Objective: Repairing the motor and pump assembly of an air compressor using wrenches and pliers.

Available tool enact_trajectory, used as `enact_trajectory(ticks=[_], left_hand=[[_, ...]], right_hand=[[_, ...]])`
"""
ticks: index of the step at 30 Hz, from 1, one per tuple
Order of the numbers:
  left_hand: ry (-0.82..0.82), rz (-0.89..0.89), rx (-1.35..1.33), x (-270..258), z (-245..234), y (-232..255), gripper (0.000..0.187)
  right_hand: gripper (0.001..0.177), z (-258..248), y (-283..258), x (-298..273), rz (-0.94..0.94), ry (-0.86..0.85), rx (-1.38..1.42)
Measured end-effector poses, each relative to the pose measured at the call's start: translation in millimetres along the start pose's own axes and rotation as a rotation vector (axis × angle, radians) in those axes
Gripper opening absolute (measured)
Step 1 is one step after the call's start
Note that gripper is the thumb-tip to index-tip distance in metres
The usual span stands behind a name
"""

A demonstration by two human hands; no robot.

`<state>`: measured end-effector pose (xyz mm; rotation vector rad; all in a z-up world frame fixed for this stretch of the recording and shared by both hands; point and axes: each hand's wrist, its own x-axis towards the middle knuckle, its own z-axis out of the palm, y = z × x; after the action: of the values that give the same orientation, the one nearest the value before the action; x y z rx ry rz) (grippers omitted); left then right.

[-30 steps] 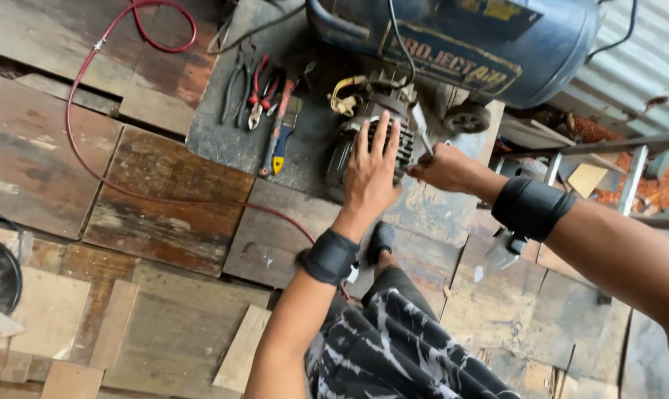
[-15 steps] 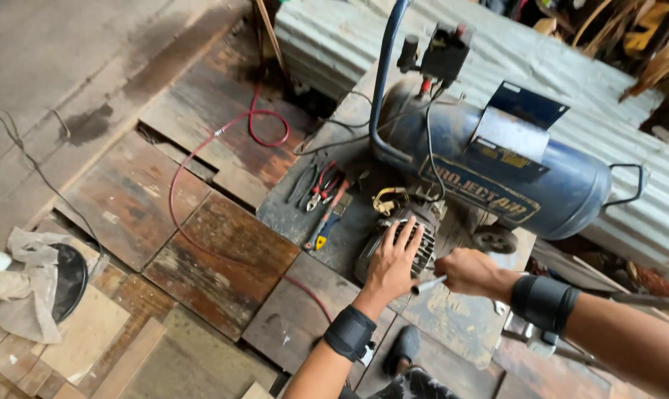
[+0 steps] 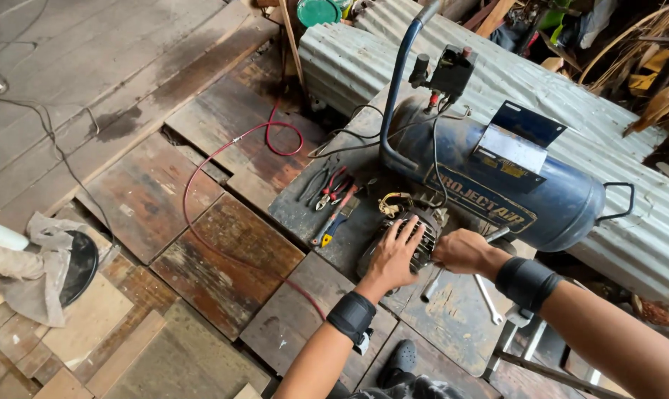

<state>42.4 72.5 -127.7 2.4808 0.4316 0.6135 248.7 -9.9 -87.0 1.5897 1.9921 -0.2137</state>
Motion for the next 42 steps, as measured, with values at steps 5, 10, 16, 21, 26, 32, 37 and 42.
enact_trajectory(ticks=[5,10,16,21,26,32,37,42], left_hand=[[0.036,0.013,-0.026,0,0,1,0.112],[0.063,0.032,-0.034,0,-1,0,0.11],[0.038,0.023,0.013,2,4,-2,0.112],[0.005,-0.003,0.016,2,4,-2,0.092],[0.036,0.018,-0.004,1,2,-2,0.107],[0.093,0.103,0.015,2,-6,-6,0.102],[0.209,0.32,0.042,-7,-17,16,0.097],[0.175,0.418,-0.29,-14,-7,19,0.052]], right_hand=[[0.015,-10,3,-12,0.035,0.017,0.1],[0.014,-15,0,-9,0.086,-0.021,0.097],[0.038,-40,-22,-13,0.293,-0.15,0.303],[0.056,-13,-14,-5,0.401,-0.088,0.531],[0.043,-32,-22,-13,0.332,-0.04,0.359],[0.033,-14,-10,-9,0.129,0.098,0.022],[0.029,13,4,-1,0.11,0.24,0.057],[0.026,-9,-30,-23,0.234,0.352,0.09]])
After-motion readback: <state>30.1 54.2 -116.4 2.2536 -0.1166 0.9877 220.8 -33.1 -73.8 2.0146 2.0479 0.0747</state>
